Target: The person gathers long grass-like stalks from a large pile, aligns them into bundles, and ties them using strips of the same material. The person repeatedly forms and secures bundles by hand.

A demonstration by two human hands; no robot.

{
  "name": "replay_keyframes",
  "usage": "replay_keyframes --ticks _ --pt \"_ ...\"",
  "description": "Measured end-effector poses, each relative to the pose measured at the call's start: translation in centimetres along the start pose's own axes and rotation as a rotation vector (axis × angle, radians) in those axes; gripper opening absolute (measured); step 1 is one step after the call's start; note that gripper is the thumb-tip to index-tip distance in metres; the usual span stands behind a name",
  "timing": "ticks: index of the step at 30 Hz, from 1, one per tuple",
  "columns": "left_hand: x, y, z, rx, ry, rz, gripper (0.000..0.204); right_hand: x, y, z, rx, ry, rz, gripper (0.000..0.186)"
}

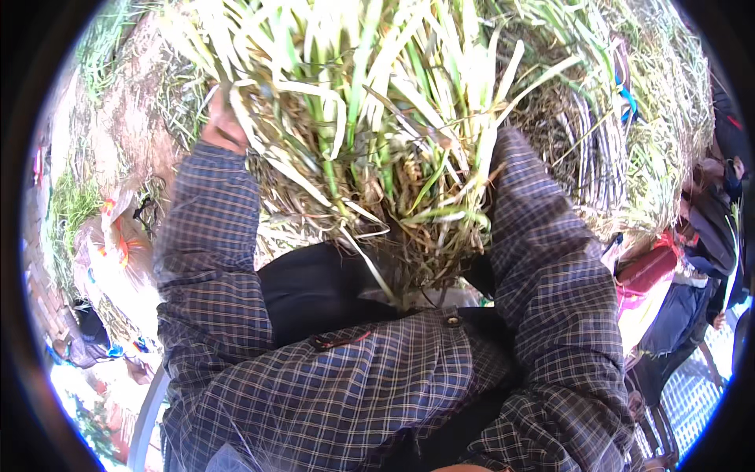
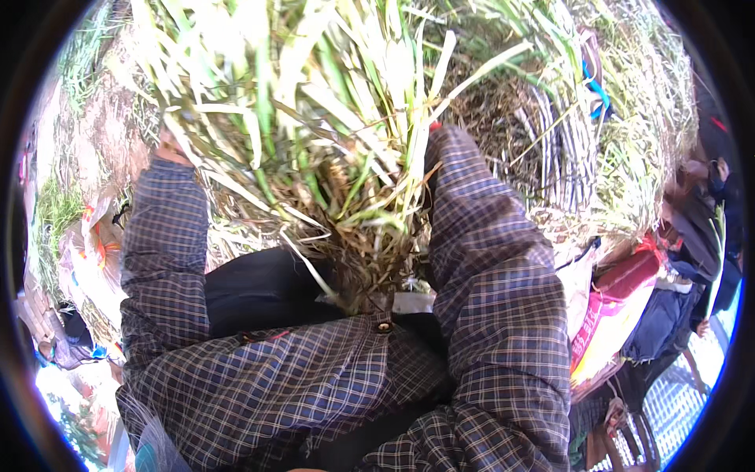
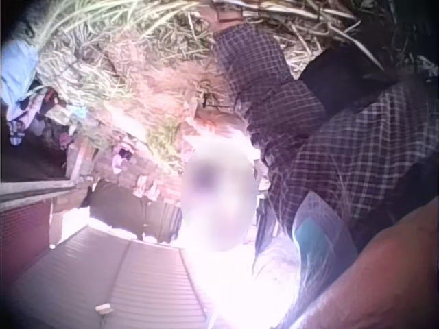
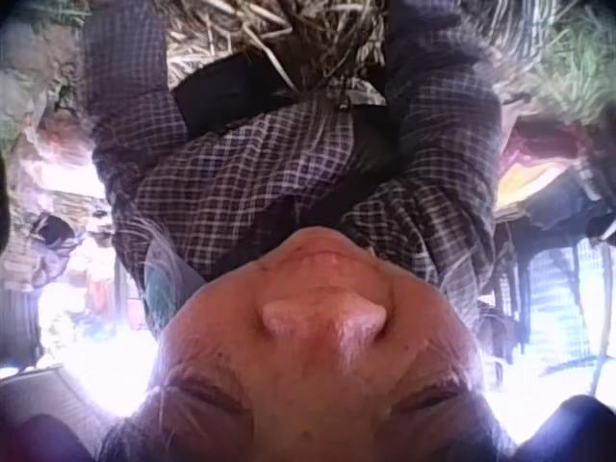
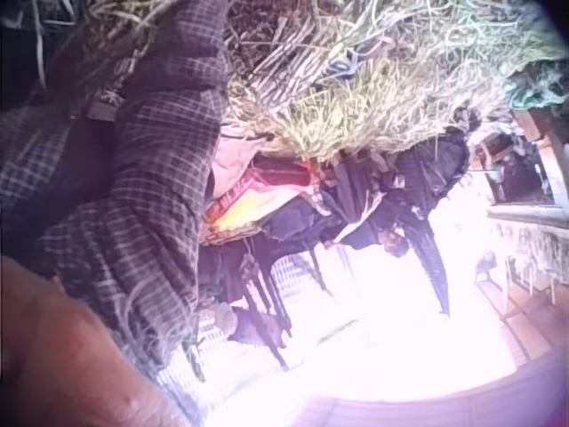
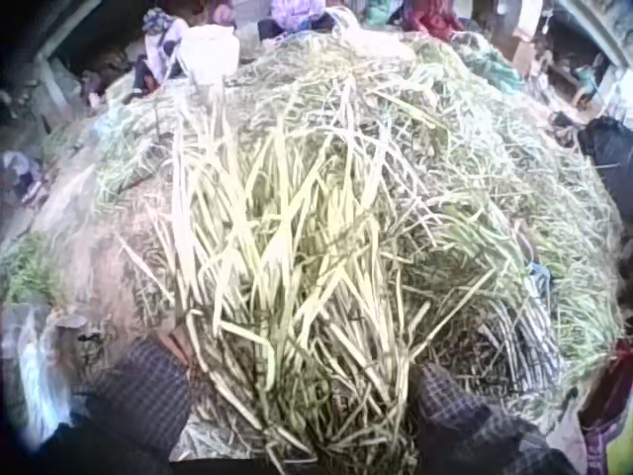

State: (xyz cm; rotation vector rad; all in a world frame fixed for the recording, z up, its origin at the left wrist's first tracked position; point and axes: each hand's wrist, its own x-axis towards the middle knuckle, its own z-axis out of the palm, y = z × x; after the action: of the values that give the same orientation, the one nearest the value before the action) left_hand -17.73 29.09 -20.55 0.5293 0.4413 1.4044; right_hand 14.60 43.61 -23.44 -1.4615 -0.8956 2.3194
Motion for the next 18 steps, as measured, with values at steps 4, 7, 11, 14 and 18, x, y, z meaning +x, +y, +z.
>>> replay_keyframes --ticks 4,7,11,14,18 --pt "0.3 0.7 -0.6 1.129 0.434 -0.022 0.019 -0.5 -0.3 0.1 -0.051 0.001 0.01 0.039" --pt "0.9 1.5 -0.2 0.656 0.508 -0.231 0.017 -2.0 -0.3 0.9 0.026 -0.048 0.017 0.038" --pt "2.5 2.0 0.9 0.662 0.481 -0.004 0.024 -2.0 -0.1 0.6 -0.008 0.072 0.058 0.036" --pt "3.1 1.1 2.6 0.493 0.923 -0.155 0.026 0.3 0.4 -0.4 -0.012 0.025 0.005 0.035" --pt "4.8 1.4 5.1 0.61 1.025 -0.156 0.033 2.3 2.3 -2.2 0.03 0.118 0.027 0.034"
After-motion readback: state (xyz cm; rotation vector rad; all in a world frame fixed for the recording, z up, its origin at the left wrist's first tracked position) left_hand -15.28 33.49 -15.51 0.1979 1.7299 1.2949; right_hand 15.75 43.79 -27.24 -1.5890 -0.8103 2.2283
